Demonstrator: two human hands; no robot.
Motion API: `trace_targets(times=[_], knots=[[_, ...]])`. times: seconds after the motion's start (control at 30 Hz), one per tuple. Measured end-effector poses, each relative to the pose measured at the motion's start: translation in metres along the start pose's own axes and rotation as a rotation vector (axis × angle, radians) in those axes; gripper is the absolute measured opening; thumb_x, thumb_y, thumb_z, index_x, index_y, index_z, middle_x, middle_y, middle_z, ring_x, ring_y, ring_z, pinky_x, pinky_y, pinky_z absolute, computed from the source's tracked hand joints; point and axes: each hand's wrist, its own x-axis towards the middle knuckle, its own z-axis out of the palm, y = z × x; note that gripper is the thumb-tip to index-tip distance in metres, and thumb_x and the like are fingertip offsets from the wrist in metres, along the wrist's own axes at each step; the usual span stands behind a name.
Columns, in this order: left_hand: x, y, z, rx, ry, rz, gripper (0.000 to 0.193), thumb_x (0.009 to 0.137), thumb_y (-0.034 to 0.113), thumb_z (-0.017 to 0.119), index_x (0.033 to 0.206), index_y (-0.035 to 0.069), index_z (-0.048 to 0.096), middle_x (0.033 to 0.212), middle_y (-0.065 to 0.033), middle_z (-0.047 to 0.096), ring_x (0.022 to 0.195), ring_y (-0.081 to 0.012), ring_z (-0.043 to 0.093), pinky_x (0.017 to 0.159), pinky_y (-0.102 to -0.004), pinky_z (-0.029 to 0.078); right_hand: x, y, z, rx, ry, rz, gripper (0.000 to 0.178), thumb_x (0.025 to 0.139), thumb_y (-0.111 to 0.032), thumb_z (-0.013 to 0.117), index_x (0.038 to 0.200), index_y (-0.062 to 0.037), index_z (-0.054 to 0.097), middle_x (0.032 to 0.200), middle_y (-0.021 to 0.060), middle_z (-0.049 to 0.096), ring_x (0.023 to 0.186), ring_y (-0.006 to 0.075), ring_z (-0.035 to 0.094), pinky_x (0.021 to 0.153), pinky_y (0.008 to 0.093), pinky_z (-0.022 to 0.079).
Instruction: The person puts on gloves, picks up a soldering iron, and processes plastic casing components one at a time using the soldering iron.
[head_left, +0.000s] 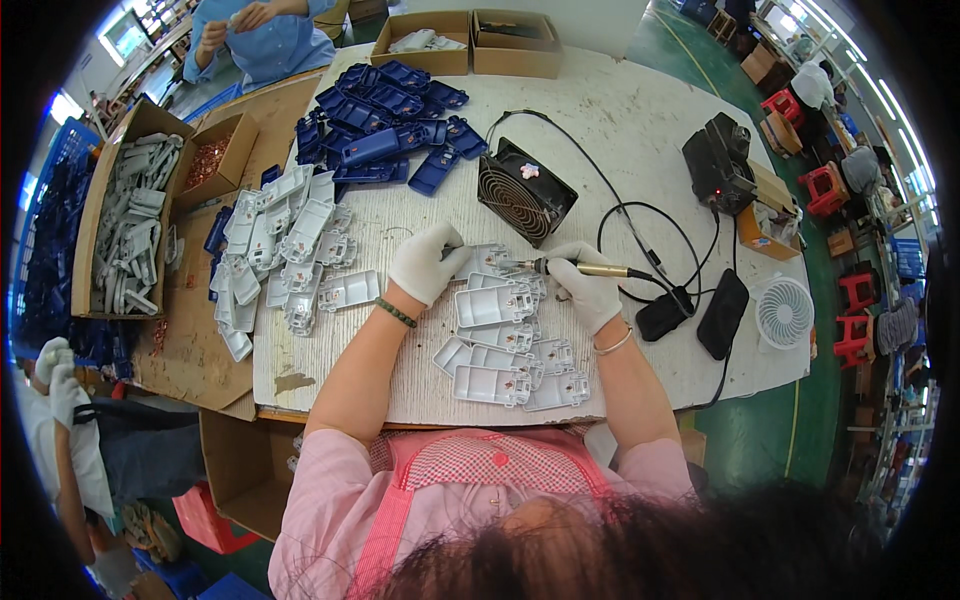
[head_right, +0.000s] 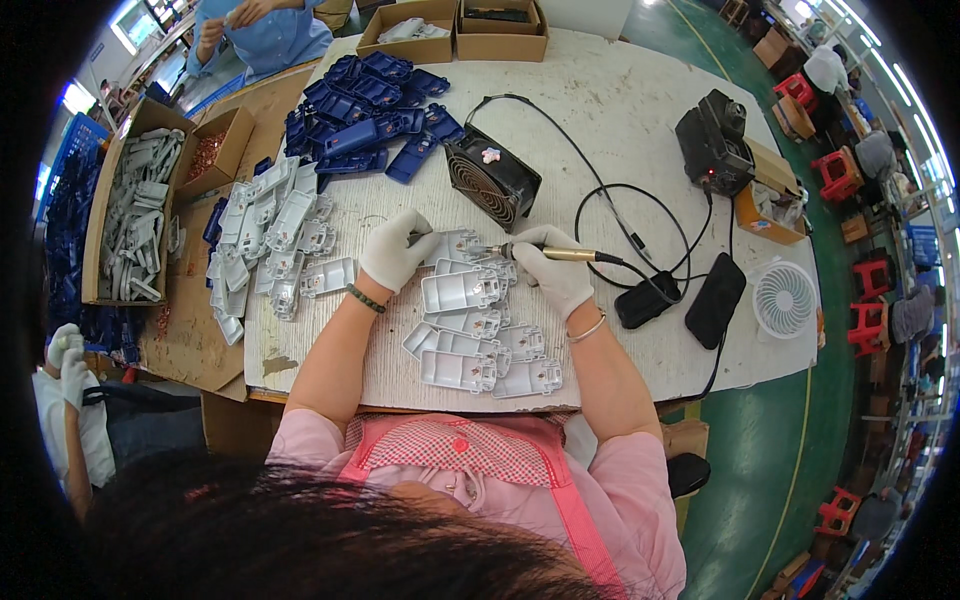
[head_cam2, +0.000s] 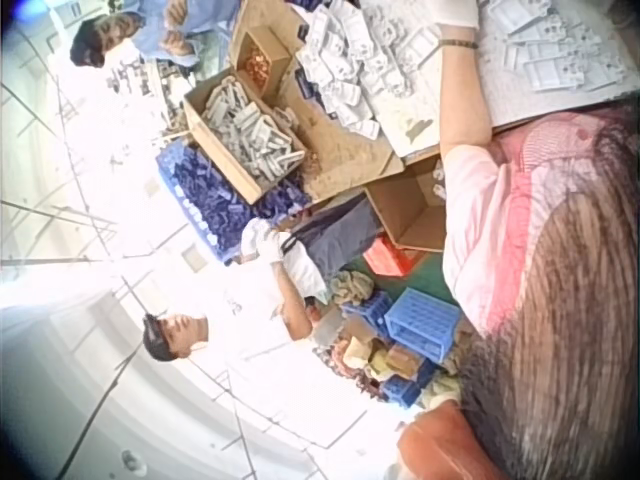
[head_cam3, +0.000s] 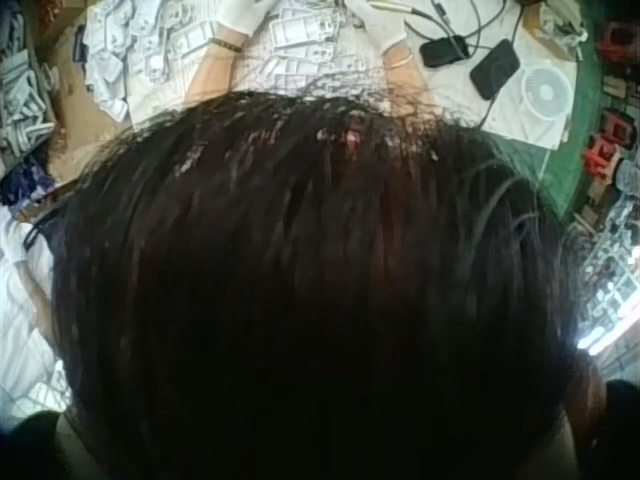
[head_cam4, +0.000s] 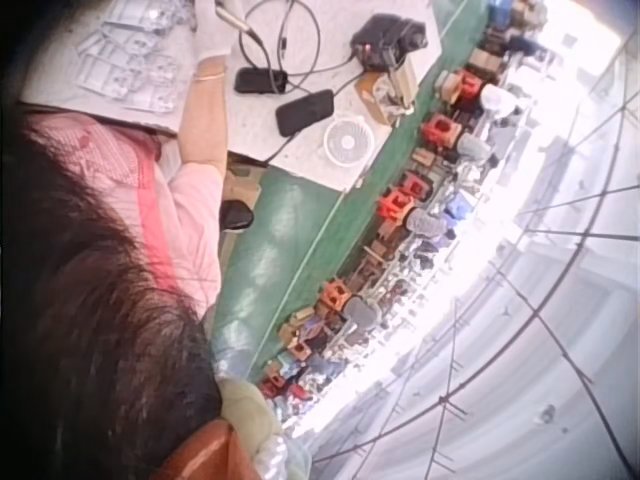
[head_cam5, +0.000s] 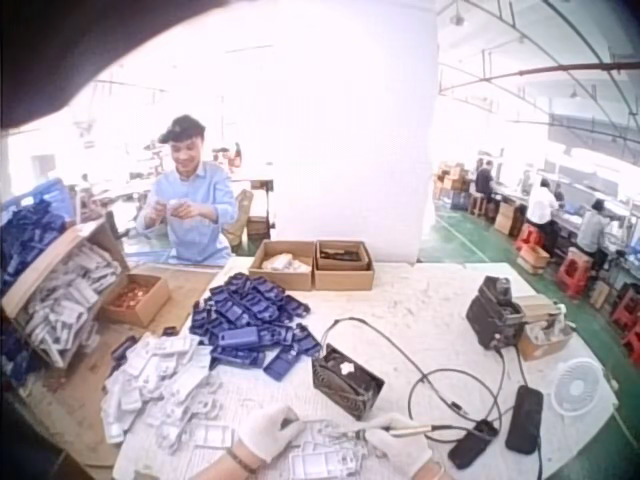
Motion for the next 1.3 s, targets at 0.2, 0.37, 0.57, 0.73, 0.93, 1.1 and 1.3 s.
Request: trace_targets(times=[0.2,0.37,0.57,0.73,0.93,1.1,1.3], knots=[[0.0,-0.005,0.002,0.008,-0.009,0.023,0.014,0.075,0.014,0.066,0.073,0.004,0.057,0.065,-0.0085,0.059,0.058,-0.0182,0.057,0.055,-0.0281,0.045,-0.001,0.003,-0.001,-0.047,0.05,-0.004,0.01,0.082,-0.012,0.057,0.086,-0.0026,0.057,0.065,0.0012,0.056,0.051,0.0045,0.046,0.044,0.0198,0.037],[-0.003,-0.008,-0.011,-0.032,0.144,-0.084,0.014,0.078,0.017,0.061,0.082,0.004,0.058,0.07,-0.0133,0.061,0.063,-0.0263,0.06,0.059,-0.0324,0.047,0.0,0.007,-0.011,0.3,0.108,-0.065,0.008,0.086,-0.013,0.053,0.086,-0.0065,0.057,0.066,-0.0004,0.056,0.052,0.0018,0.046,0.045,0.0153,0.036],[-0.008,0.033,-0.039,-0.224,-0.059,-0.102,0.018,0.078,0.014,0.056,0.093,0.004,0.059,0.072,-0.011,0.062,0.061,-0.0181,0.06,0.057,-0.028,0.047,0.004,0.017,-0.023,0.379,0.144,-0.199,0.006,0.088,-0.015,0.053,0.088,-0.0098,0.055,0.073,-0.0027,0.058,0.054,0.0003,0.047,0.045,0.0134,0.034],[-0.029,0.06,-0.025,0.243,-0.301,0.125,0.039,0.072,0.034,0.066,0.102,0.01,0.059,0.102,-0.016,0.059,0.091,-0.0283,0.059,0.078,-0.0356,0.047,0.008,0.018,-0.029,0.505,0.047,-0.204,0.005,0.088,-0.014,0.053,0.088,-0.0095,0.055,0.073,-0.002,0.059,0.054,0.0006,0.047,0.044,0.0132,0.034],[-0.079,0.083,-0.015,0.541,-0.499,0.452,0.1,0.039,0.052,0.079,0.127,0.025,0.043,0.142,-0.0178,0.021,0.129,-0.0461,0.017,0.096,-0.0668,0.02,0.007,0.011,-0.021,0.466,0.083,-0.202,0.007,0.086,-0.016,0.055,0.086,-0.0086,0.056,0.072,-0.0018,0.057,0.052,0.0009,0.045,0.043,0.0136,0.032],[-0.081,0.094,-0.005,0.672,-0.432,0.414,0.073,0.052,0.042,0.075,0.119,0.025,0.05,0.138,-0.0154,0.027,0.128,-0.0429,0.021,0.092,-0.0671,0.023,0.007,0.01,-0.023,0.444,0.047,-0.218,0.007,0.088,-0.015,0.053,0.085,-0.0083,0.055,0.072,-0.002,0.057,0.052,0.0001,0.044,0.043,0.013,0.032],[-0.083,0.086,0.006,0.66,-0.266,0.325,0.053,0.061,0.034,0.071,0.109,0.02,0.054,0.128,-0.0165,0.037,0.124,-0.0385,0.029,0.091,-0.0613,0.028,0.009,0.015,-0.024,0.466,0.053,-0.21,0.005,0.087,-0.014,0.054,0.085,-0.0087,0.055,0.071,-0.0027,0.055,0.05,0.0005,0.042,0.042,0.0137,0.031]])
